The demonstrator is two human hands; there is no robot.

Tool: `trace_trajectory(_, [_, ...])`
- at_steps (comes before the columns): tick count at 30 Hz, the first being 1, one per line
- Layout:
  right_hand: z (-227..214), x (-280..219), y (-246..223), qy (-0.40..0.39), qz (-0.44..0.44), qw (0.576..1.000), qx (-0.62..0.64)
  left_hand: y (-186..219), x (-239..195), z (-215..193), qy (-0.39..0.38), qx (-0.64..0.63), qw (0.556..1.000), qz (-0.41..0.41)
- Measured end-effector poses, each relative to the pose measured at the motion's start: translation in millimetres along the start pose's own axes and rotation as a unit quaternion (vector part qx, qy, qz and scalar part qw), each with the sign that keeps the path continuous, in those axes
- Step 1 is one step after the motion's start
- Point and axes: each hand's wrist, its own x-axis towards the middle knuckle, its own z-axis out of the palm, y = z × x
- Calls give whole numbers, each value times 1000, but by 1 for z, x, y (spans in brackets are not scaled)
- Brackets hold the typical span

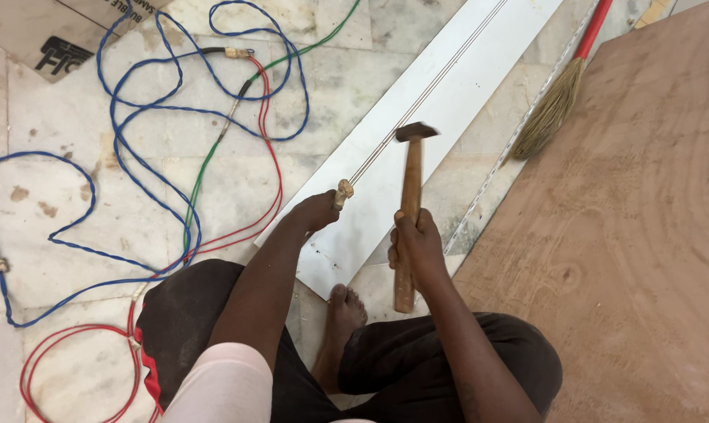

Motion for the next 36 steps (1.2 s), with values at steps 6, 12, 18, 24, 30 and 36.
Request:
trace_trajectory(6, [3, 1, 9, -95, 73, 992, -35, 3, 11, 7, 29, 17, 999, -2])
trace_trajectory(12, [11, 10, 14, -21, 27, 999, -9, -12, 28, 19, 30, 19, 999, -14])
trace_trajectory(18, [5, 7, 5, -45, 41, 998, -14, -18, 31, 17, 35, -10, 999, -16])
trace_trajectory(24, [9, 3, 4, -84, 88, 991, -49, -20, 30, 19, 63, -6, 998, 7])
trace_trajectory(30, [3, 15, 0, -19, 10, 1000, 19, -24, 18, 18, 35, -9, 999, 6])
trace_trajectory(36, [10, 8, 0, -96, 83, 990, -61, -28, 33, 18, 81, -8, 996, 27])
